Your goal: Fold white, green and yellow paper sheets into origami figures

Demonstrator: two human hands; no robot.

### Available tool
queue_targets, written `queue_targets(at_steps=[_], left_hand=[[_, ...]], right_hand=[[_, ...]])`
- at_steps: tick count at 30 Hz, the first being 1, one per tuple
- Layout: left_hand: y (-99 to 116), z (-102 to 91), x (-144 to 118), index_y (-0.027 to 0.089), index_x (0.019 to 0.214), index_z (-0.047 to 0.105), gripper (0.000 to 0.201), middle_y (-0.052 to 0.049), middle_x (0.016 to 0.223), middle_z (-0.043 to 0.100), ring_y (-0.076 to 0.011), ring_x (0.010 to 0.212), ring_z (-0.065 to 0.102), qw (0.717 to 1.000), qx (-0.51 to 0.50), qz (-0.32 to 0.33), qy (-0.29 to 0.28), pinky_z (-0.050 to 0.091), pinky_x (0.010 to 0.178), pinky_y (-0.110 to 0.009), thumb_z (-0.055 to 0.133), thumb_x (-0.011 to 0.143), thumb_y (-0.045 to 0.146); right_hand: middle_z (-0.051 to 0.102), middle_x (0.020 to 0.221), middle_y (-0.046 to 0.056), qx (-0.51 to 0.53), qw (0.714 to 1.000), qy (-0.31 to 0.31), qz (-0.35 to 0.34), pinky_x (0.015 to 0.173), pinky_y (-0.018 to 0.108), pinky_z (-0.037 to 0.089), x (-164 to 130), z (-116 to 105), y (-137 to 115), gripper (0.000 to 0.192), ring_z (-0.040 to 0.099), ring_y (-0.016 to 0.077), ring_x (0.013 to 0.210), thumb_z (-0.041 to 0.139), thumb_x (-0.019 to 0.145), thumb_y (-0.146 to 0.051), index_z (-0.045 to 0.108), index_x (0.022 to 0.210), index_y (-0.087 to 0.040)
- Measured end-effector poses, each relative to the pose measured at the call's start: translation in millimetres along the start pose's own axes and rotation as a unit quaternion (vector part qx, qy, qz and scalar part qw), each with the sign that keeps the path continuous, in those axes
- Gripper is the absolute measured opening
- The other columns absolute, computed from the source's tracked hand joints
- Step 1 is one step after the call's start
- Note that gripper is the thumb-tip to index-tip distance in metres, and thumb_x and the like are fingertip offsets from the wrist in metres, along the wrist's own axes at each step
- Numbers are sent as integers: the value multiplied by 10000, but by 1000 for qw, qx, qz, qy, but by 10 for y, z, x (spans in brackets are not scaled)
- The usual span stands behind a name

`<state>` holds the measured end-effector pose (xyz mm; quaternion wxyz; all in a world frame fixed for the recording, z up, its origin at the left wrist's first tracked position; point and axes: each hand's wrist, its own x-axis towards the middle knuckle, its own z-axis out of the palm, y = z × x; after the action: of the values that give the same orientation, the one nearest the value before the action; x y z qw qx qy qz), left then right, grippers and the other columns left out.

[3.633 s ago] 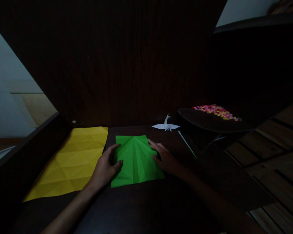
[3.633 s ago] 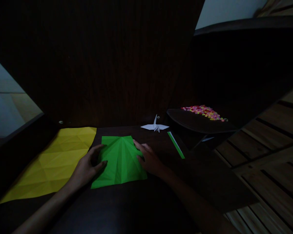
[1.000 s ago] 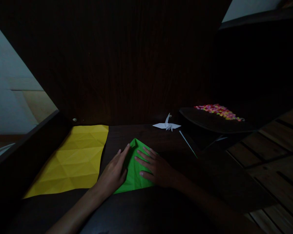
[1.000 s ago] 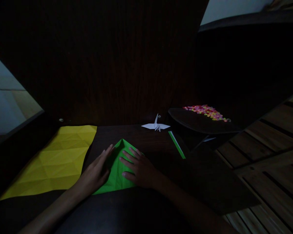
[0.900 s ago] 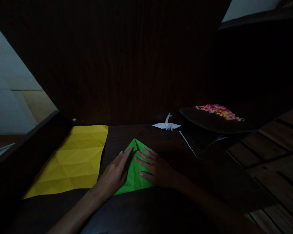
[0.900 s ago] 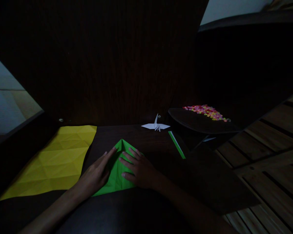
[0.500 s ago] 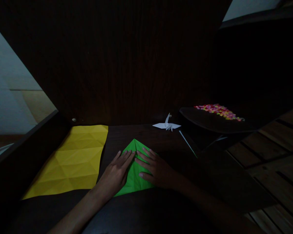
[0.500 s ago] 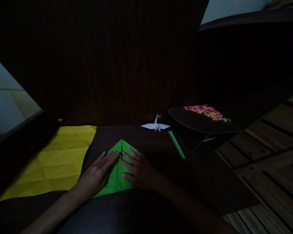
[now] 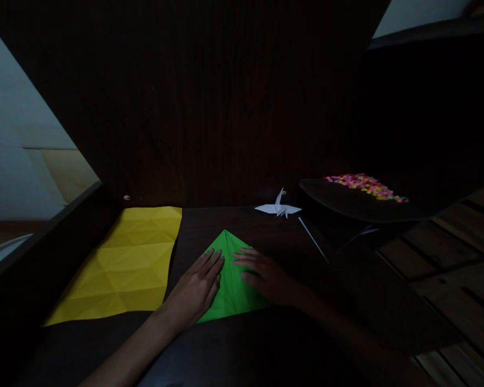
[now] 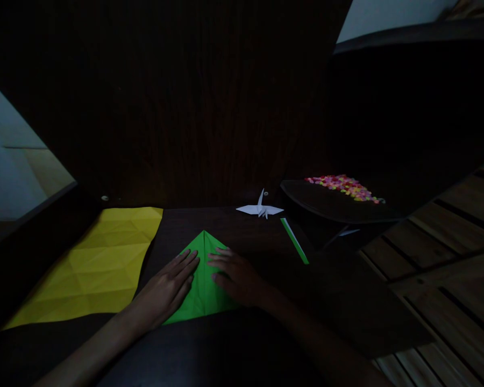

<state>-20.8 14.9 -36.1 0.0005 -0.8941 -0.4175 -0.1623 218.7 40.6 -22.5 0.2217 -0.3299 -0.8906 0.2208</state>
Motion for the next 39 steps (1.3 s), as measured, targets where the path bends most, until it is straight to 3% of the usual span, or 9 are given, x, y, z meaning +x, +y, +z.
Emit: queue_targets(at_steps=[4, 10, 16, 21, 27, 33, 39], left_hand=[[17, -6, -5, 142, 1383, 424, 445, -118, 1455, 436, -254, 1378, 321, 1000, -7, -13, -4, 372, 1107, -446, 397, 974, 314], [8, -3, -24, 147, 1420, 366, 470, -131, 1483, 386, -250, 1390, 295, 1000, -20, -14, -10, 349, 1115, -460, 380, 982, 318], [12, -36, -30, 174, 1457, 281, 501, -121, 1496, 365, -243, 1398, 273, 999, -46, -11, 11, 358, 1109, -472, 377, 978, 285], [2, -47, -39, 162, 1443, 308, 497, -139, 1484, 381, -270, 1394, 274, 999, -44, -8, 11, 353, 1105, -502, 396, 971, 291], [5, 30, -58, 155, 1492, 137, 586, -154, 1502, 340, -267, 1394, 275, 998, -42, -11, 35, 380, 1088, -499, 376, 979, 306], [46, 83, -60, 141, 1501, 66, 625, -185, 1517, 281, -289, 1395, 260, 999, -8, -18, 40, 373, 1079, -511, 365, 982, 321], [66, 80, -65, 102, 1491, 118, 618, -208, 1507, 293, -306, 1403, 216, 999, 20, -42, 22, 357, 1083, -507, 343, 983, 374]], right_hand=[[571, 1314, 96, -20, 999, 38, 15, 1101, 443, 347, 123, 56, -52, 359, 440, 228, 1287, 438, 953, -308, 551, 1264, -167], [305, 1503, 163, -68, 997, -12, -38, 1154, 446, 253, 321, 166, -61, 530, 186, 249, 1422, 395, 973, -340, 352, 1418, -56], [211, 1529, 172, -104, 991, -45, -73, 1169, 446, 205, 492, 241, -40, 633, 138, 252, 1430, 373, 972, -437, 276, 1446, -30], [217, 1525, 177, -104, 991, -67, -54, 1173, 431, 192, 584, 266, -12, 638, 143, 237, 1429, 305, 987, -458, 257, 1451, -22], [227, 1523, 172, -120, 990, -54, -51, 1170, 436, 204, 584, 288, -2, 687, 161, 249, 1426, 331, 968, -505, 242, 1459, -32], [283, 1511, 153, -134, 989, -25, -50, 1166, 457, 202, 571, 310, 2, 675, 218, 264, 1412, 360, 955, -521, 289, 1452, -69], [288, 1512, 149, -140, 989, -34, -25, 1160, 466, 190, 574, 287, -14, 699, 207, 273, 1414, 357, 938, -568, 312, 1446, -89]])
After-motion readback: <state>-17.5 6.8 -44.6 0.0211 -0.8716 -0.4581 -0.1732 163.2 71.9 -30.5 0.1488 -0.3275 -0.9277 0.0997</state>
